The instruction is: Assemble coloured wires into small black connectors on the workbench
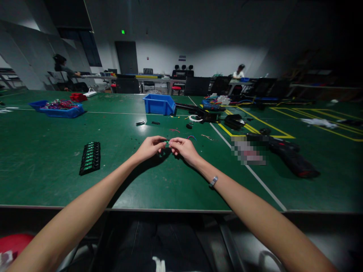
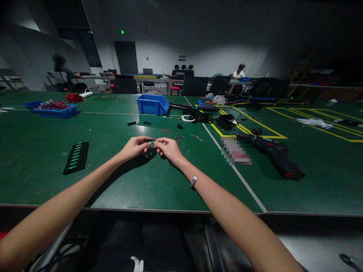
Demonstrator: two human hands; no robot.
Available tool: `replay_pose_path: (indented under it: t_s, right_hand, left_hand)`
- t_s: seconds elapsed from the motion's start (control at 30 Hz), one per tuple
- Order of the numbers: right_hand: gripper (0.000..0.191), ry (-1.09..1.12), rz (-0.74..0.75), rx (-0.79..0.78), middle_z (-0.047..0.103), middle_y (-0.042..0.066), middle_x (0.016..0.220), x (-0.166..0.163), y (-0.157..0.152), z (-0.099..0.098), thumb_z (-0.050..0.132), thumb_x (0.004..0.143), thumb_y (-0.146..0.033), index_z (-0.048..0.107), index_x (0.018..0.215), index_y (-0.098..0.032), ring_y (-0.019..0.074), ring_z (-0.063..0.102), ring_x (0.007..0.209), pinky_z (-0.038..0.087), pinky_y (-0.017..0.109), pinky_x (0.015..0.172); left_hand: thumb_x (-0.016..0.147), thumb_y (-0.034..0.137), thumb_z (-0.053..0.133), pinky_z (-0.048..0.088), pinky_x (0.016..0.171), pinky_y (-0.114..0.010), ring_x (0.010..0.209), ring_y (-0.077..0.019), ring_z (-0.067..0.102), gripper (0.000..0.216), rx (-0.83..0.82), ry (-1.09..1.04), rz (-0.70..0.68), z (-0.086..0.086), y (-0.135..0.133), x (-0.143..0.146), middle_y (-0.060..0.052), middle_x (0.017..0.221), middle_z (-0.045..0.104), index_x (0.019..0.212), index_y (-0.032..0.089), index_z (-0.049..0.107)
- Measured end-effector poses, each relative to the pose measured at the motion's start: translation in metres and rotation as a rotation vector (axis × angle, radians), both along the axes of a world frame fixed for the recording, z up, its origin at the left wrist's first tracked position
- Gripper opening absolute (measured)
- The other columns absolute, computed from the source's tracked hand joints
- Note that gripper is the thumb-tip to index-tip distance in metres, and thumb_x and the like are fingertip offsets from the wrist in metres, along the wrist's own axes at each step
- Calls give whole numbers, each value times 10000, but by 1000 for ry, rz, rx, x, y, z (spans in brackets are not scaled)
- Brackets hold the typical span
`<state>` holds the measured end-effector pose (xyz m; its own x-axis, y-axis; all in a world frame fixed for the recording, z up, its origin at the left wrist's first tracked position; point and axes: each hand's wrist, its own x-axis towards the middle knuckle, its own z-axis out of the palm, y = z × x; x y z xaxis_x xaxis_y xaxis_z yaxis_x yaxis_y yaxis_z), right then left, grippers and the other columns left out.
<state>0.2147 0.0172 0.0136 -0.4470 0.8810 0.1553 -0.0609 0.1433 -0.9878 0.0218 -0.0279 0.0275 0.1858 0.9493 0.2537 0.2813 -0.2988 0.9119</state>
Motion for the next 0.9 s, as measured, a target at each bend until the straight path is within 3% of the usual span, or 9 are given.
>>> replay_pose_path:
  t_s: [0.9]
  right_hand:
    - [301, 62, -24, -43, 648, 11, 713, -1, -2, 5, 776, 754, -426, 704, 857, -153, 76, 526, 517, 376, 189, 424]
  left_hand:
    - [900, 458, 608, 461, 564, -217, 615, -118, 579, 466, 91, 28, -51, 0, -1, 1, -50, 796, 681, 1176, 88, 675]
